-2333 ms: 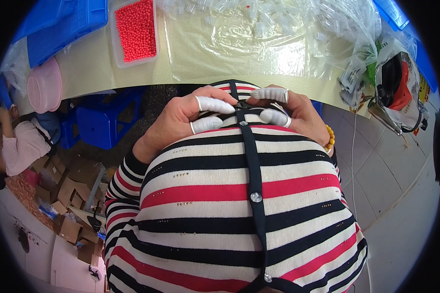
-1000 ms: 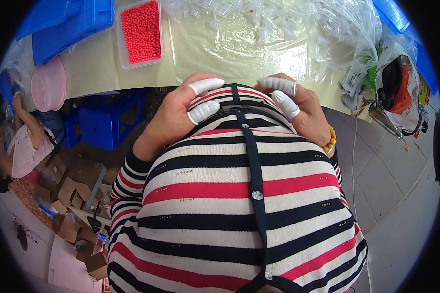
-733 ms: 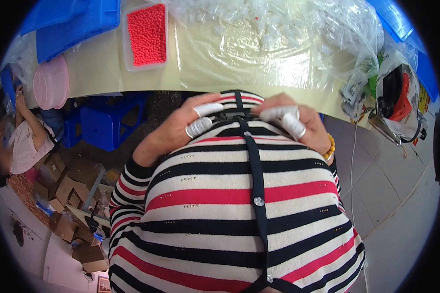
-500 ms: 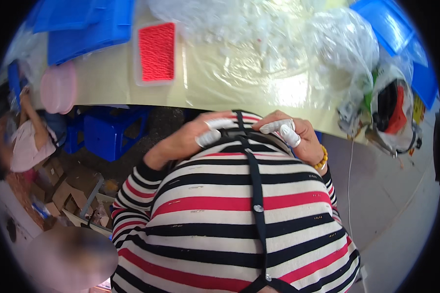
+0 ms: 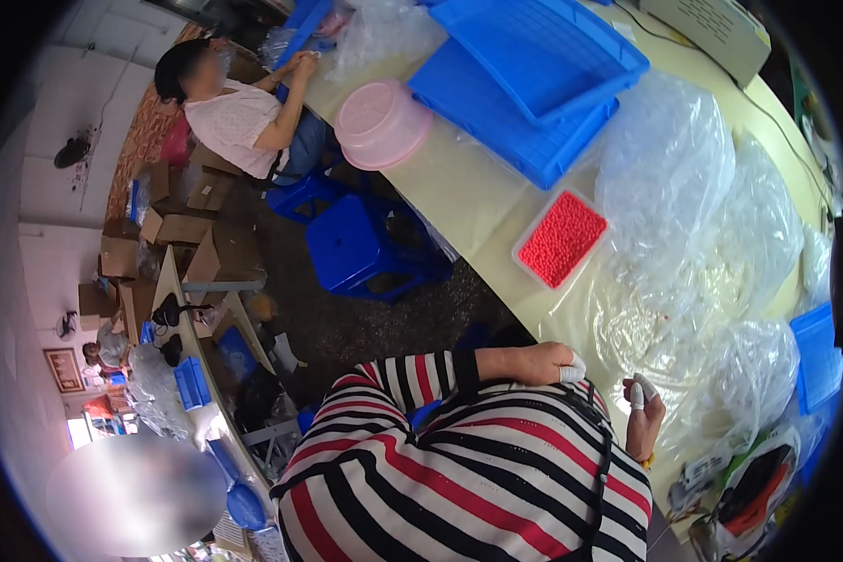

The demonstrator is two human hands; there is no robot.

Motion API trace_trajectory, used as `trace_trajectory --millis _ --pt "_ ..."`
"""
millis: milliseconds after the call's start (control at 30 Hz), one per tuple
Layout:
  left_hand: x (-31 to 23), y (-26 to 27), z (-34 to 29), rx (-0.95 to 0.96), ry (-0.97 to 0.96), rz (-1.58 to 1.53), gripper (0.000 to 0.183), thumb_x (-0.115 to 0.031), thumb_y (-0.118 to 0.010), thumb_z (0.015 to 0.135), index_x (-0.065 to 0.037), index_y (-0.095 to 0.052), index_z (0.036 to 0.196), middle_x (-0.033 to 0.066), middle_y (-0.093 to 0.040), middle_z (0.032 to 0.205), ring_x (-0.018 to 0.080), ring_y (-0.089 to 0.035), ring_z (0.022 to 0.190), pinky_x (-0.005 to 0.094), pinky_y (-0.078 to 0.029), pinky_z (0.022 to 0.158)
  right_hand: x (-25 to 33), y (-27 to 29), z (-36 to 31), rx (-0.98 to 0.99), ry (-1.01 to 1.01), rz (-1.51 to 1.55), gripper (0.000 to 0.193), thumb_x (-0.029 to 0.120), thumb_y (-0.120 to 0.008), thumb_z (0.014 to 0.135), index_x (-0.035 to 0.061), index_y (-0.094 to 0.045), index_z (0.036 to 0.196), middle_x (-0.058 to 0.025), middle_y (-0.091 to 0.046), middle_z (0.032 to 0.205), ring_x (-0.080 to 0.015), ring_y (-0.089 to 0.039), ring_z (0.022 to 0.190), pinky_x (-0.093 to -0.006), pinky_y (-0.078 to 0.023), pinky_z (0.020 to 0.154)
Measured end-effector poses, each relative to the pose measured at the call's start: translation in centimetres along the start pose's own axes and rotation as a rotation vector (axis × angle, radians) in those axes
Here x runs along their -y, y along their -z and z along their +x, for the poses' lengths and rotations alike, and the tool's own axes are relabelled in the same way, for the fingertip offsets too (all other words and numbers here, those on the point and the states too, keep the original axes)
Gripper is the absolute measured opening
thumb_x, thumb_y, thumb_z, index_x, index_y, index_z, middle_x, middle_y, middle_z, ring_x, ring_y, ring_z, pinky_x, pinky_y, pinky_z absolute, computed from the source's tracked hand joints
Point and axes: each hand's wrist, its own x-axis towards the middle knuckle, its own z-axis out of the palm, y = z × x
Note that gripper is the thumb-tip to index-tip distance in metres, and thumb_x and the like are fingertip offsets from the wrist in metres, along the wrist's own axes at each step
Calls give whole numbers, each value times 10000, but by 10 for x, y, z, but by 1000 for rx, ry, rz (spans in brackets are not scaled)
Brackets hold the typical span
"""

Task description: The person repeatedly picks small red spherical objects from a container and places them into individual compartments of clear plastic blister packs. The person occasionally adjusts the head-mounted camera strap. The task is performed at a table in a workspace with other people visible in the background.

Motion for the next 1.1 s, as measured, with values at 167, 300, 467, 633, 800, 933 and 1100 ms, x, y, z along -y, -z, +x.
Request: trace_trajectory --millis 167,300,467,633,800,933,1100 --pt "4 5 -3 -113 69 43 358 -223 -573 921 72 -591 1123 215 -625 1088 283 -606 1031 331 -450 919 -57 26 33 -191 192 -240 282 130 -544 948 -75 -567 1140 -137 -653 993 -172 -628 885 -287 -493 816" --pt "0 6 -5 -103 121 45 352 -210 -575 912 67 -588 1130 214 -621 1095 291 -598 1045 339 -443 926 -45 26 54 -351 278 -644 262 114 -540 942 -62 -566 1134 -153 -612 973 -194 -620 736 -292 -490 701" --pt "-3 13 -6 -89 124 59 347 -198 -572 907 64 -585 1134 214 -619 1100 288 -594 1047 338 -443 926 -42 23 76 -425 247 -955 291 113 -601 879 -47 -572 1120 -167 -540 941 -251 -583 700 -348 -468 646" --pt "14 5 -4 -221 39 5 264 -174 -555 869 13 -653 1028 196 -667 928 283 -635 885 339 -467 823 -57 11 86 -480 297 -1145 314 196 -643 849 -69 -591 1009 -225 -538 1014 -428 -558 886 -453 -472 739" --pt "8 14 2 -83 143 31 349 -188 -569 891 61 -585 1135 220 -620 1098 291 -601 1035 341 -447 918 -71 17 92 -470 285 -1138 257 80 -627 773 -105 -562 940 -281 -508 1050 -456 -524 956 -448 -455 823" --pt "11 14 5 -70 162 42 348 -182 -573 882 61 -587 1131 222 -622 1096 293 -601 1037 341 -449 915 -54 16 82 -410 284 -962 212 -19 -562 674 -116 -525 859 -306 -482 1084 -470 -490 1005 -444 -430 892" --pt "7 14 5 -80 166 40 344 -175 -593 861 69 -598 1104 206 -651 1030 281 -633 966 334 -476 870 -58 18 79 -436 347 -1044 165 -47 -560 674 -127 -532 815 -297 -469 1193 -457 -460 1090 -464 -368 972"
